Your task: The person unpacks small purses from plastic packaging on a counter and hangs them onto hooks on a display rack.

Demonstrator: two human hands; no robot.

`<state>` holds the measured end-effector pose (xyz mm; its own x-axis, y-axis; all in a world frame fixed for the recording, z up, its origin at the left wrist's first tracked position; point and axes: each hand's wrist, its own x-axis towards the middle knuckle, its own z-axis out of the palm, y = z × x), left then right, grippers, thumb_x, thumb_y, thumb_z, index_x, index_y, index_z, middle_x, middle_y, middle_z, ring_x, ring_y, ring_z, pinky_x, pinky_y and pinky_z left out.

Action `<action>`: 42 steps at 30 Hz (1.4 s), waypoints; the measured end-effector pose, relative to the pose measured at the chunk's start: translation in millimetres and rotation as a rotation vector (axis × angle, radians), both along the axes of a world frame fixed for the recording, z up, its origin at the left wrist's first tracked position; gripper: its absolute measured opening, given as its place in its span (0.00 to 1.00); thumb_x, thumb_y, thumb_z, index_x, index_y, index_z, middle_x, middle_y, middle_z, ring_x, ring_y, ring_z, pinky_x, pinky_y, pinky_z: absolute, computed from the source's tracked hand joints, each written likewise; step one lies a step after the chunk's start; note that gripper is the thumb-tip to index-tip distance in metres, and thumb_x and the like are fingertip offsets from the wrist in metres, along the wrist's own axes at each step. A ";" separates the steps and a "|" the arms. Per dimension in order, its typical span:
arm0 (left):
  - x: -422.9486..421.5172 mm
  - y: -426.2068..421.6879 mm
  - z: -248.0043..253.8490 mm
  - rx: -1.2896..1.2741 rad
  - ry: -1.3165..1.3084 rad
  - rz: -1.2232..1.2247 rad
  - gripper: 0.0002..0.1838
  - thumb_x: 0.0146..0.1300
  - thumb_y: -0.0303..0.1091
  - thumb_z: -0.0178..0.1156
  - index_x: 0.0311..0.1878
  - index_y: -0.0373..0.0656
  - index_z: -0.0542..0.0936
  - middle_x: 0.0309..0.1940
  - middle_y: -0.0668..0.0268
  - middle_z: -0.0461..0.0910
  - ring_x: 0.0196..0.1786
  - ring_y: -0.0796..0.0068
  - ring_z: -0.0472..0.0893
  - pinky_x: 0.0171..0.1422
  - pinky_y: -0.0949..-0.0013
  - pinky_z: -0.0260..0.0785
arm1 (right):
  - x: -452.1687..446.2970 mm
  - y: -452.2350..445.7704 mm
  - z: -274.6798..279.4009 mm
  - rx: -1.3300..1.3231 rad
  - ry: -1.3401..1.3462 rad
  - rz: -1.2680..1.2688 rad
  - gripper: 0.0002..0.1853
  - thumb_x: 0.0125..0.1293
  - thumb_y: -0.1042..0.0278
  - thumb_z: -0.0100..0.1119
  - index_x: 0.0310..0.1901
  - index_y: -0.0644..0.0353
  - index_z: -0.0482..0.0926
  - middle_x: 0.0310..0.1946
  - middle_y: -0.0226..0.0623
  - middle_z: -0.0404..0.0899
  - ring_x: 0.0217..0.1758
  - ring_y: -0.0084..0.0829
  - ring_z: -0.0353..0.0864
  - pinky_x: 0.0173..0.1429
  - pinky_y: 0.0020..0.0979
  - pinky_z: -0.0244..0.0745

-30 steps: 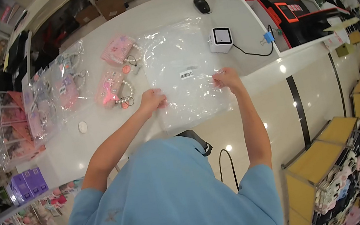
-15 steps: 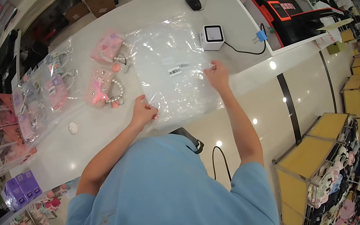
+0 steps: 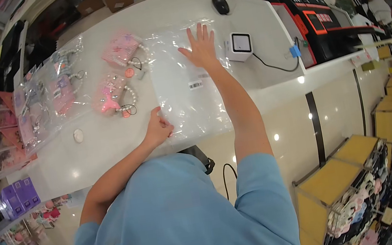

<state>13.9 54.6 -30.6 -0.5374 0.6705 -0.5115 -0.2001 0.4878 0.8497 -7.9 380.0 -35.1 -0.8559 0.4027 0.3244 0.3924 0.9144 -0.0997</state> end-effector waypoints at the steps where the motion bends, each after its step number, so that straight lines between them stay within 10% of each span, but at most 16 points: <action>1: -4.1 0.0 -2.1 -0.003 0.005 0.024 0.44 0.54 0.17 0.60 0.73 0.33 0.49 0.33 0.58 0.74 0.26 0.69 0.80 0.28 0.66 0.74 | -7.1 4.1 -7.7 0.020 -0.001 0.010 0.44 0.68 0.33 0.50 0.76 0.59 0.58 0.76 0.62 0.48 0.80 0.60 0.44 0.78 0.62 0.40; 12: -9.6 -0.8 25.6 -0.104 0.219 -0.207 0.44 0.55 0.28 0.68 0.73 0.36 0.56 0.31 0.60 0.75 0.33 0.66 0.78 0.40 0.63 0.73 | -8.6 11.3 -28.1 -0.062 -0.158 -0.043 0.51 0.64 0.25 0.47 0.76 0.60 0.57 0.78 0.61 0.45 0.82 0.58 0.39 0.80 0.61 0.30; 20: -82.5 -52.1 19.6 -0.009 1.027 -0.011 0.16 0.55 0.27 0.67 0.47 0.38 0.78 0.42 0.54 0.76 0.47 0.52 0.76 0.51 0.55 0.69 | -77.3 -103.9 9.9 -0.280 0.135 0.519 0.13 0.55 0.77 0.61 0.43 0.63 0.80 0.44 0.43 0.80 0.52 0.45 0.75 0.58 0.47 0.70; 37: -122.3 -41.6 16.3 -0.347 1.361 -0.340 0.09 0.49 0.24 0.62 0.36 0.37 0.81 0.42 0.54 0.77 0.53 0.55 0.73 0.58 0.57 0.66 | -141.7 -122.2 76.4 -0.055 0.136 0.600 0.16 0.51 0.83 0.55 0.43 0.61 0.78 0.37 0.40 0.80 0.51 0.45 0.75 0.49 0.40 0.77; 42: -153.6 -52.5 62.6 -0.028 1.252 -0.012 0.09 0.51 0.23 0.62 0.37 0.38 0.81 0.40 0.55 0.81 0.46 0.56 0.79 0.48 0.56 0.72 | -164.3 -125.9 118.5 0.041 0.200 0.620 0.13 0.51 0.82 0.57 0.40 0.62 0.79 0.37 0.38 0.79 0.53 0.43 0.75 0.51 0.38 0.80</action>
